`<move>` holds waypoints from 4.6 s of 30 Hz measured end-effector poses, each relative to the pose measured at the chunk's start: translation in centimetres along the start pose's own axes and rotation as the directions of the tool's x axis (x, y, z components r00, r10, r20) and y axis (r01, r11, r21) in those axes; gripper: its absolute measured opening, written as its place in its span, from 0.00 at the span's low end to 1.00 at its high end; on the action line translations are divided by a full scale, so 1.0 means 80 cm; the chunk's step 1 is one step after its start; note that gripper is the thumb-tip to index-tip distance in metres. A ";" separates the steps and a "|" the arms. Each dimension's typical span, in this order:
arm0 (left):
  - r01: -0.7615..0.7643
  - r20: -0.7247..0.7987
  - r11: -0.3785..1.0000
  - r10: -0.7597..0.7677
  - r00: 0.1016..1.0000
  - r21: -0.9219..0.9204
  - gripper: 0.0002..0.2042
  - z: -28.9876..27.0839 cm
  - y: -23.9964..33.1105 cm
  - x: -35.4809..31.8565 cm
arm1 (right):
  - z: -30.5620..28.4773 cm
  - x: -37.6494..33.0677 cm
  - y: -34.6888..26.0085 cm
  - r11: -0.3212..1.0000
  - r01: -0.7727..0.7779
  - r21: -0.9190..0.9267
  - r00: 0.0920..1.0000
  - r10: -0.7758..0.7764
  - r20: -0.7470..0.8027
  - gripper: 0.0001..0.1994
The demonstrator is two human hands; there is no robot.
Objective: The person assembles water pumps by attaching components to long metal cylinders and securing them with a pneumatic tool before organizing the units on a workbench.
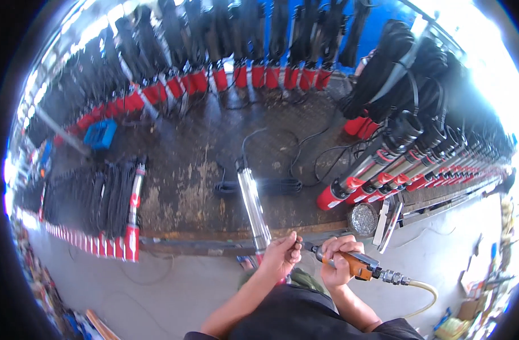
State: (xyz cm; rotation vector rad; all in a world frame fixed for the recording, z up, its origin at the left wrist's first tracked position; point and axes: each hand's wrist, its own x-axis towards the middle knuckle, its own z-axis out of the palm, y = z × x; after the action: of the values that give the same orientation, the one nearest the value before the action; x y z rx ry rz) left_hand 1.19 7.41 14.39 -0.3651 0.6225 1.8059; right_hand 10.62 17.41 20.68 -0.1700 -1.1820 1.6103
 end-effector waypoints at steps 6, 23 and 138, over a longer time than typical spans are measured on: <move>0.008 -0.099 0.997 -0.015 0.995 -0.071 0.14 -0.047 0.003 -0.009 | 0.015 -0.025 0.032 0.997 -0.023 -0.075 0.979 0.037 0.201 0.09; 0.034 -0.299 0.964 -0.115 0.947 -0.263 0.07 -0.157 0.052 0.021 | 0.020 -0.066 0.169 0.914 -0.327 -0.240 0.898 0.379 0.222 0.11; 0.462 -0.209 0.009 0.899 0.384 0.887 0.49 -0.158 0.012 0.026 | -0.194 -0.061 0.287 0.108 -0.754 0.648 -0.133 0.941 -0.312 0.25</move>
State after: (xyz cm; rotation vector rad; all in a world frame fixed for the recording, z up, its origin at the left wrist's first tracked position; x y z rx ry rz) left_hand -1.17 1.46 3.24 -0.0973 2.8885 0.7441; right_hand 7.31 24.44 -6.34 -1.6405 0.0304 2.4490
